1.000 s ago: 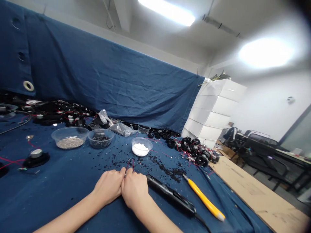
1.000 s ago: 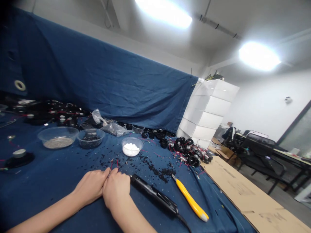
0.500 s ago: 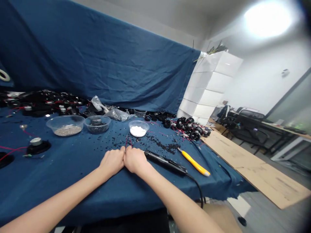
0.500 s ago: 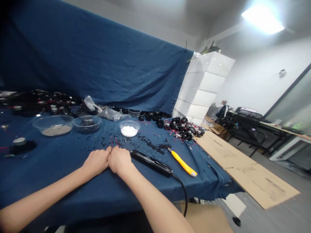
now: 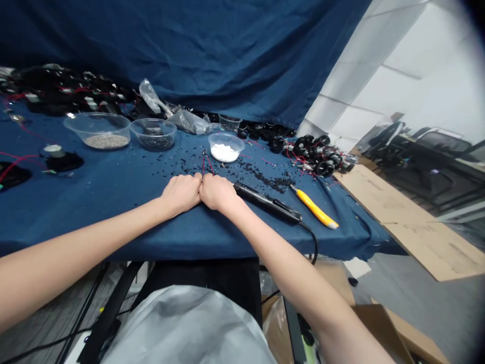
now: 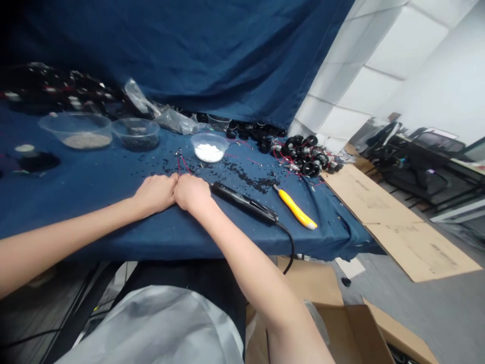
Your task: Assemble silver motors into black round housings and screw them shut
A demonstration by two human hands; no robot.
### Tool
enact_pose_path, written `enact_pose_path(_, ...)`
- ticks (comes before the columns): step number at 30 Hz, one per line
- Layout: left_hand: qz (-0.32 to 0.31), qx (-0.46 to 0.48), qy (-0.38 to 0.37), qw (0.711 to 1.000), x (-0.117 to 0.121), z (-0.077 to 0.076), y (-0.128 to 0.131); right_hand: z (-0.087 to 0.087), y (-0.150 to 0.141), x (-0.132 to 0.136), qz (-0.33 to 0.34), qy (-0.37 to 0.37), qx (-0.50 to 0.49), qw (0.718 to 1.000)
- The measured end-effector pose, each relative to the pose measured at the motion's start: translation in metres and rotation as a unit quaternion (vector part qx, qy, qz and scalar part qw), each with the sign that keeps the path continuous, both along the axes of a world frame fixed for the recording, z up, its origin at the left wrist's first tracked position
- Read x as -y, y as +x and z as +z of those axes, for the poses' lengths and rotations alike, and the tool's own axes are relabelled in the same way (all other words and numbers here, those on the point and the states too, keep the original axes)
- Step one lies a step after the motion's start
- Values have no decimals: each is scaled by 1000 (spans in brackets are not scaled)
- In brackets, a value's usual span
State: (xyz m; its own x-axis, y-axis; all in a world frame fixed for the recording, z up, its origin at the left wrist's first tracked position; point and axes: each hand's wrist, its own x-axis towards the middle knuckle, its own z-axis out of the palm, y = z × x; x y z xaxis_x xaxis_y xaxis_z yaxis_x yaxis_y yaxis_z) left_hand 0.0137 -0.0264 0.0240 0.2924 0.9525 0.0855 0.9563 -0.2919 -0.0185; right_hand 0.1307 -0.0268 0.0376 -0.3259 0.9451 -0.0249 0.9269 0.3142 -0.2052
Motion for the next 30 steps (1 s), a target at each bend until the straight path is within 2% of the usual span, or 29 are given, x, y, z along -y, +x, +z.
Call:
enact_pose_path(6, 14, -9, -9, 1000, -3, -5, 0, -5, 1, -8, 15, -30, -51, 998)
enact_pose_path(9, 15, -13, -12, 1000, -1, 1, 3, -2, 4, -10, 18, -43, -80, 996)
enact_pose_path(13, -15, -6, 14, 1000, 12, 18, 4, 9, 14, 1, 17, -23, -132, 991)
enact_pose_path(16, -43, 33, 32, 998, 26, 29, -4, 10, 25, 15, 21, 5, -210, 977)
enact_pose_path(19, -119, 146, 30, 982, 44, 33, -16, 4, 32, 31, 47, -10, -297, 954)
enact_pose_path(21, -170, 209, 59, 961, 58, 36, -21, 2, 34, 44, 62, -40, -408, 910)
enact_pose_path(24, -223, 266, 114, 931, 78, 43, -21, 8, 36, 63, 87, -102, -607, 783)
enact_pose_path(25, -233, 276, 125, 924, 84, 46, -20, 12, 37, 69, 96, -112, -644, 751)
enact_pose_path(27, -237, 285, 130, 920, 94, 53, -17, 21, 38, 80, 113, -101, -662, 734)
enact_pose_path(30, -213, 322, 86, 919, 103, 63, -11, 32, 39, 91, 127, -63, -659, 739)
